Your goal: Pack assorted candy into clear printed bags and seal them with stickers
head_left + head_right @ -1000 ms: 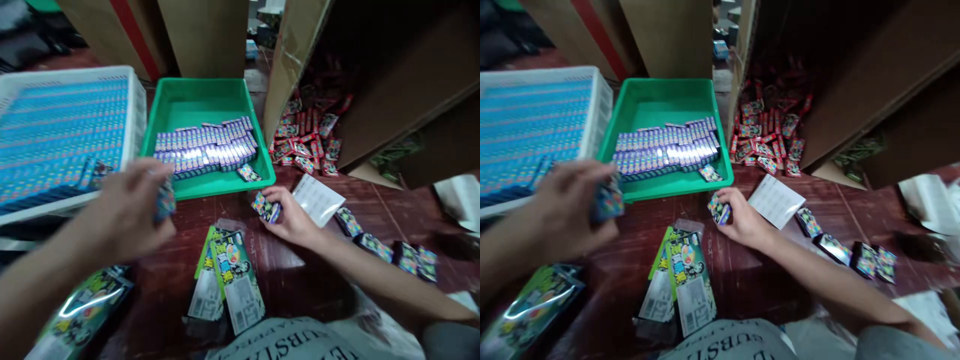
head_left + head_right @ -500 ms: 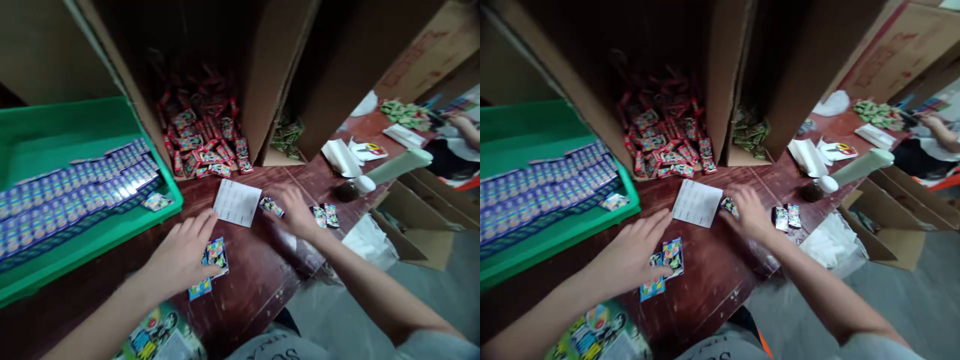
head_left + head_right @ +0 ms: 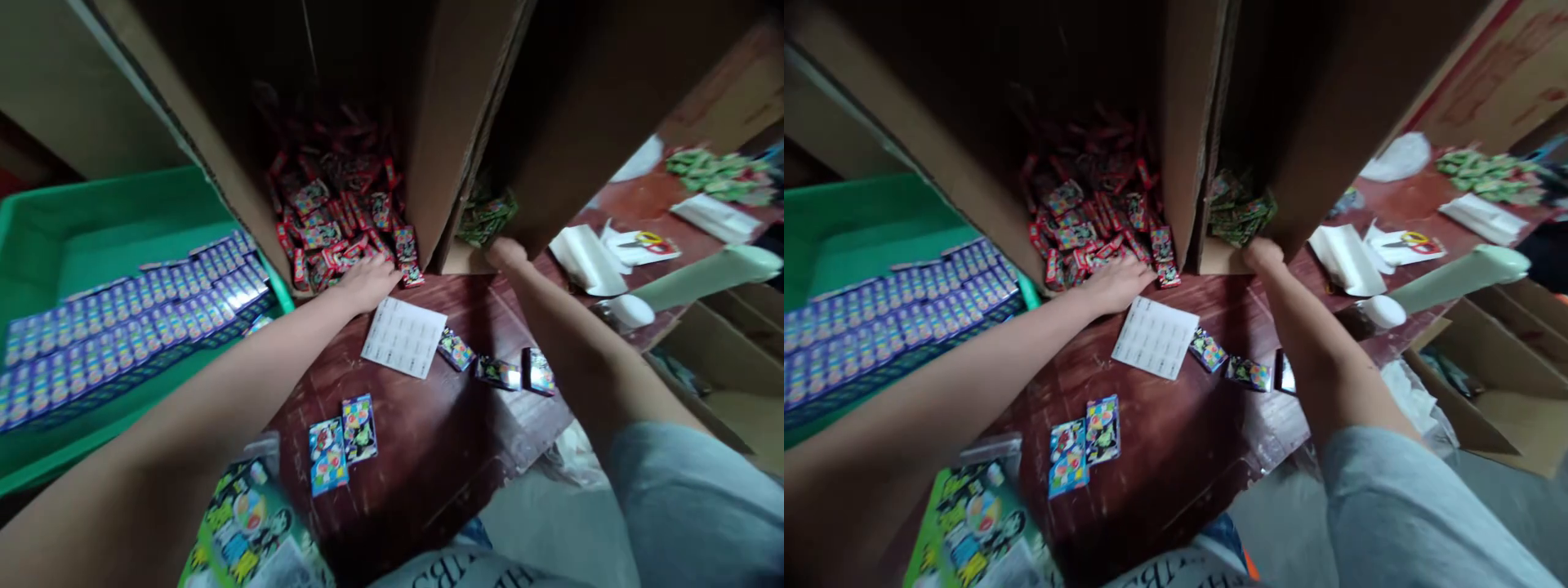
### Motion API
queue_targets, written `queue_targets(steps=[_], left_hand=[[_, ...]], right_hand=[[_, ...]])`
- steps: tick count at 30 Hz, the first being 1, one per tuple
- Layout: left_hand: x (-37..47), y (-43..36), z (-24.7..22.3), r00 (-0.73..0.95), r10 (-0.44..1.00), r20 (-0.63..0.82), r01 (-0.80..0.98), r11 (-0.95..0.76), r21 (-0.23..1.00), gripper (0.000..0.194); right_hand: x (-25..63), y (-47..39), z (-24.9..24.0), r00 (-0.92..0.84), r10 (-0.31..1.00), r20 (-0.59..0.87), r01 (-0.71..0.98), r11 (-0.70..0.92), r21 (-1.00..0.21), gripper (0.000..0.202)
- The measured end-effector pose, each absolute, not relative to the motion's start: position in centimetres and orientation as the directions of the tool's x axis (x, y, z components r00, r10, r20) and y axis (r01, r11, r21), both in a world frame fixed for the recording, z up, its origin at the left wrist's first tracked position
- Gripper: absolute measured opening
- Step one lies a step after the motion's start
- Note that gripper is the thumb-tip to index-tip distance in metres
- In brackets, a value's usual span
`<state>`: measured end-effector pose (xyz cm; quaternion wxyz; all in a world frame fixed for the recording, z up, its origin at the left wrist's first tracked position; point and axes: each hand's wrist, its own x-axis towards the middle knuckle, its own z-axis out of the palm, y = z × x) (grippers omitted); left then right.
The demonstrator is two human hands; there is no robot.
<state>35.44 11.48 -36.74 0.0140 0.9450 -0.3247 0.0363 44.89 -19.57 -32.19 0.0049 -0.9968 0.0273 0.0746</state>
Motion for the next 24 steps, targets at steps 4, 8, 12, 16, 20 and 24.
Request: queue_targets(steps=[4, 8, 12, 16, 20, 24], left_hand=[[34.2, 13.1, -35.4, 0.793, -0.589, 0.155, -0.6, -0.799, 0.033, 0.04], [28.9, 15.2, -32.9, 0.794, -0.466, 0.391, -0.581, -0.771, 0.261, 0.028], [19.9, 13.8, -33.6, 0.931, -0.263, 0.254, -0.365, -0.641, 0.675, 0.028], [13.1, 10.5, -37.2, 0.975, -0.168, -0.147, 0.026, -0.571, 0.82, 0.03], [10.6, 8.2, -39.7, 0.998, 0.009, -0.064, 0.061, -0.491, 0.869, 0.022], [8.3, 6.9, -40.8, 0.98, 0.177, -0.092, 0.158, -0.408, 0.899, 0.026]], right_hand=[[41.9, -20.7, -31.4, 0.996, -0.084, -0.027, -0.085, -0.996, -0.041, 0.053], [31.7, -21.4, -30.8, 0.984, 0.178, 0.028, 0.161, -0.797, -0.582, 0.051], [18.1, -18.6, -33.6, 0.941, 0.333, 0.065, 0.23, -0.483, -0.845, 0.026], [9.3, -16.7, -38.6, 0.963, 0.229, 0.143, 0.26, -0.65, -0.714, 0.022], [6.4, -18.1, -40.3, 0.951, 0.289, 0.109, 0.301, -0.791, -0.533, 0.019], [6.9, -19.5, -38.1, 0.899, 0.435, 0.053, 0.416, -0.809, -0.415, 0.053]])
